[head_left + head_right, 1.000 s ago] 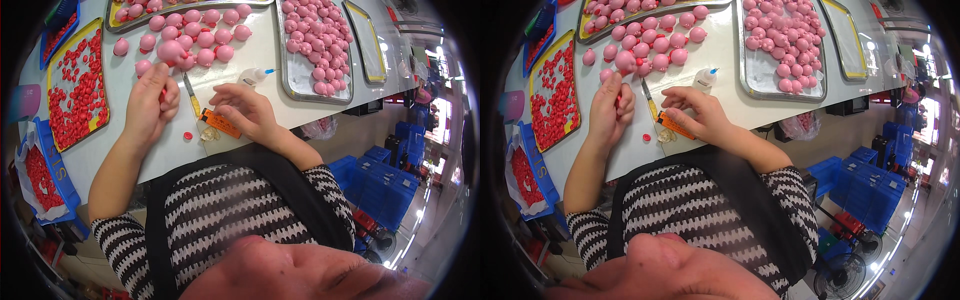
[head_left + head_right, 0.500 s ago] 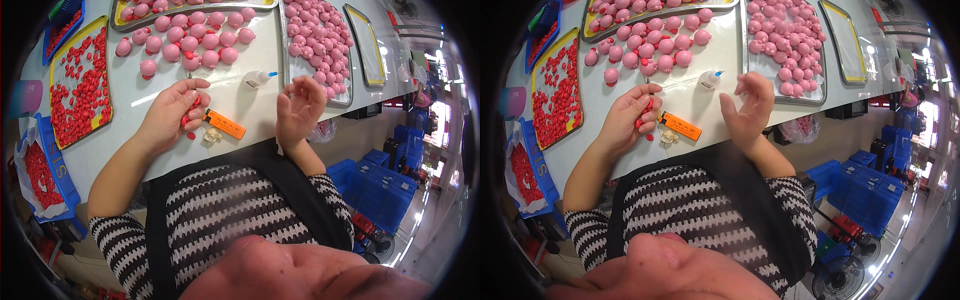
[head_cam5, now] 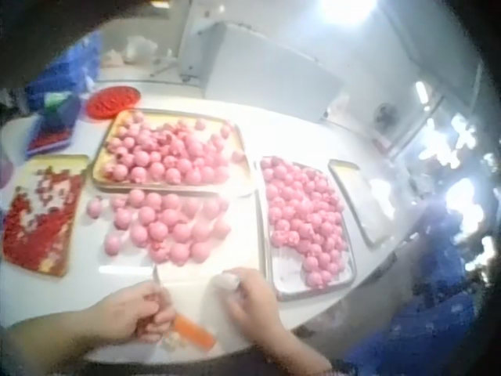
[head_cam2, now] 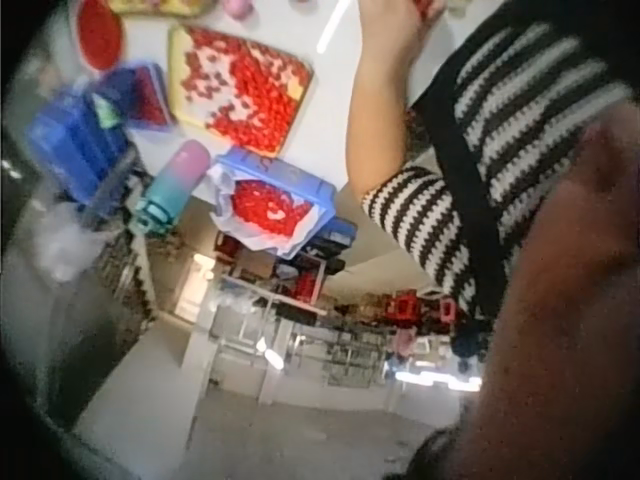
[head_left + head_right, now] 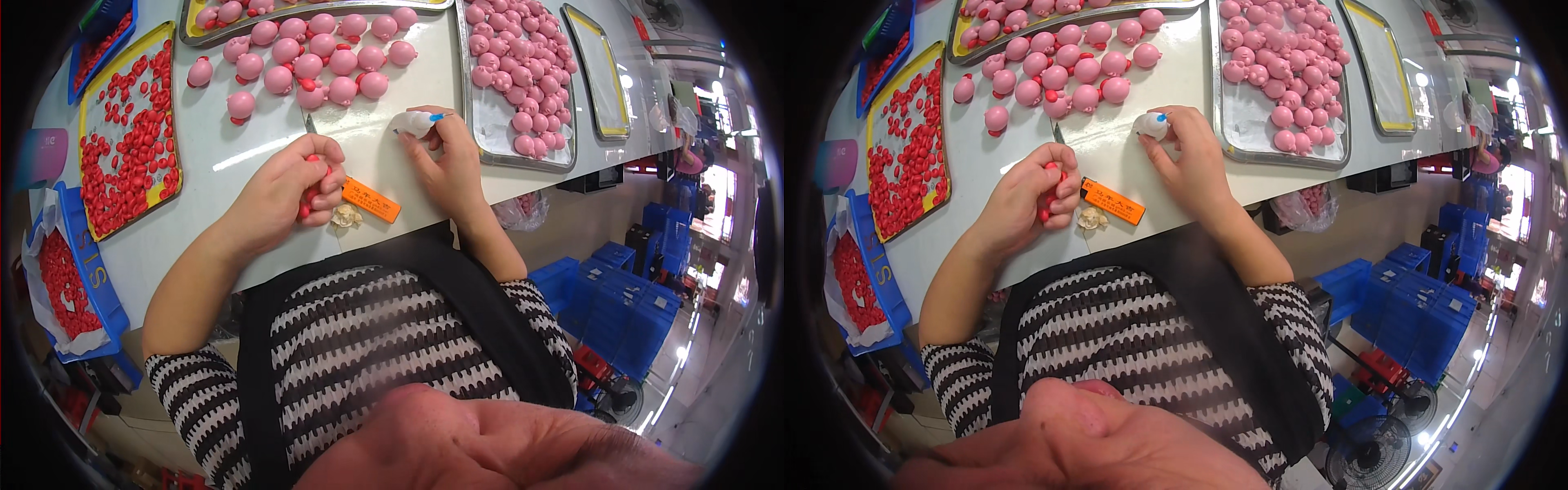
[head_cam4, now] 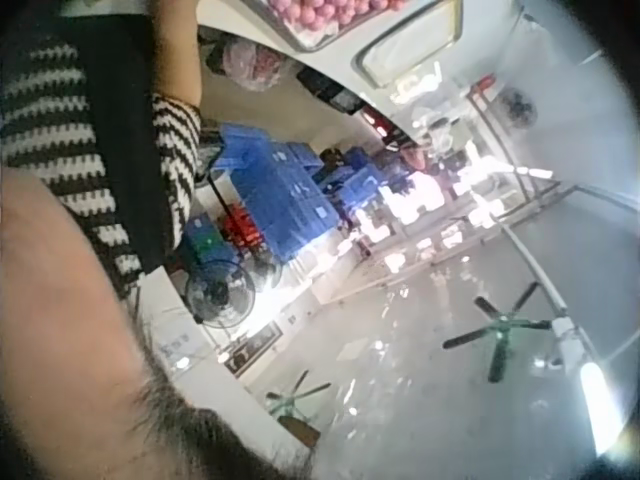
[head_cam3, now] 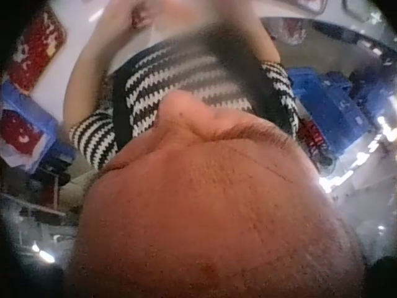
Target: The person assembles figurines by applying glue from a bottle to small red parts and attaching them onto pink spheres by hand.
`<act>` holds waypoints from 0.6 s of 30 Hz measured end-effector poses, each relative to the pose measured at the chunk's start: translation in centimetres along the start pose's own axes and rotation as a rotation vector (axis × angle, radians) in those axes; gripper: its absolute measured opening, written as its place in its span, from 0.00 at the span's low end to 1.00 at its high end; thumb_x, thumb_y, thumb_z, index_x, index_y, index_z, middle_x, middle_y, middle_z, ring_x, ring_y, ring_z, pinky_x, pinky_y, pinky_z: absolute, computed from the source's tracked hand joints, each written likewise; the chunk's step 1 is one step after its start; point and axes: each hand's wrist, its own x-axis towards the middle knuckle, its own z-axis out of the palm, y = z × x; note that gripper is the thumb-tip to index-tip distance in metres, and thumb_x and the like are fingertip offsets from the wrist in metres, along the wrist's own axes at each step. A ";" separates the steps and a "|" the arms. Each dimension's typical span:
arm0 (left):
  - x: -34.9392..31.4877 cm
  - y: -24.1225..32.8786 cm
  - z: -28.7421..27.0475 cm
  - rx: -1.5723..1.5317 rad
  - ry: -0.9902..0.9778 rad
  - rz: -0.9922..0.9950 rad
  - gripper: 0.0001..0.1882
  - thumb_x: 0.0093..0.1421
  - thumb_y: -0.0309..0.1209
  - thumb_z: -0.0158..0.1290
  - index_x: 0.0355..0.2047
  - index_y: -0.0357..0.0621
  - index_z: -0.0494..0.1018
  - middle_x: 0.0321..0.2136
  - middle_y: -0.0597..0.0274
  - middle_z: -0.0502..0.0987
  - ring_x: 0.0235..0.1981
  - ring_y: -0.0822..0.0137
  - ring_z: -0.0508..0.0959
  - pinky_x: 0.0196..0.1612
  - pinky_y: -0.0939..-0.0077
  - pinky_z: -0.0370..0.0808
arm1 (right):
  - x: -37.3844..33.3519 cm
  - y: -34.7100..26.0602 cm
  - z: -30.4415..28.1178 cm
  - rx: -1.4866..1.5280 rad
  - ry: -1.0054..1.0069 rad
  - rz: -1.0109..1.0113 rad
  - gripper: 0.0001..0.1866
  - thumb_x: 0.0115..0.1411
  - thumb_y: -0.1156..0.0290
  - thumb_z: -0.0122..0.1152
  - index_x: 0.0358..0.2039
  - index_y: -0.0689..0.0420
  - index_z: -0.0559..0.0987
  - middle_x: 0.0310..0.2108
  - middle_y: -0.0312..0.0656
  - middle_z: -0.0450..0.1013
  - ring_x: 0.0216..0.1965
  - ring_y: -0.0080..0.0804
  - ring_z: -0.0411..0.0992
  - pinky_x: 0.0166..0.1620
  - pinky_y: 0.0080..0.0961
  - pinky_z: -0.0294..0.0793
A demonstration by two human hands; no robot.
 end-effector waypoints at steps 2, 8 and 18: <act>-0.3 0.1 0.5 -0.035 -0.060 -0.004 0.08 0.65 0.28 0.35 0.42 0.41 0.60 0.25 0.67 0.60 0.22 0.78 0.57 0.22 0.88 0.56 | -0.1 -0.1 -0.2 0.051 0.000 -0.036 0.14 0.49 0.76 0.62 0.37 0.60 0.74 0.37 0.39 0.71 0.30 0.24 0.66 0.33 0.18 0.66; 0.2 -0.2 -0.4 0.082 -0.024 -0.046 0.09 0.64 0.25 0.36 0.44 0.38 0.60 0.26 0.65 0.63 0.21 0.79 0.59 0.20 0.88 0.58 | -0.3 -1.9 -0.6 0.162 -0.150 -0.013 0.14 0.49 0.75 0.62 0.38 0.60 0.74 0.39 0.42 0.71 0.40 0.29 0.70 0.37 0.20 0.69; 0.8 0.5 -1.1 0.123 0.128 0.132 0.12 0.64 0.29 0.40 0.44 0.35 0.66 0.26 0.67 0.66 0.18 0.83 0.58 0.18 0.90 0.57 | -0.6 -0.2 1.6 0.430 -0.179 0.027 0.16 0.57 0.78 0.54 0.45 0.66 0.66 0.43 0.43 0.68 0.44 0.28 0.69 0.46 0.23 0.70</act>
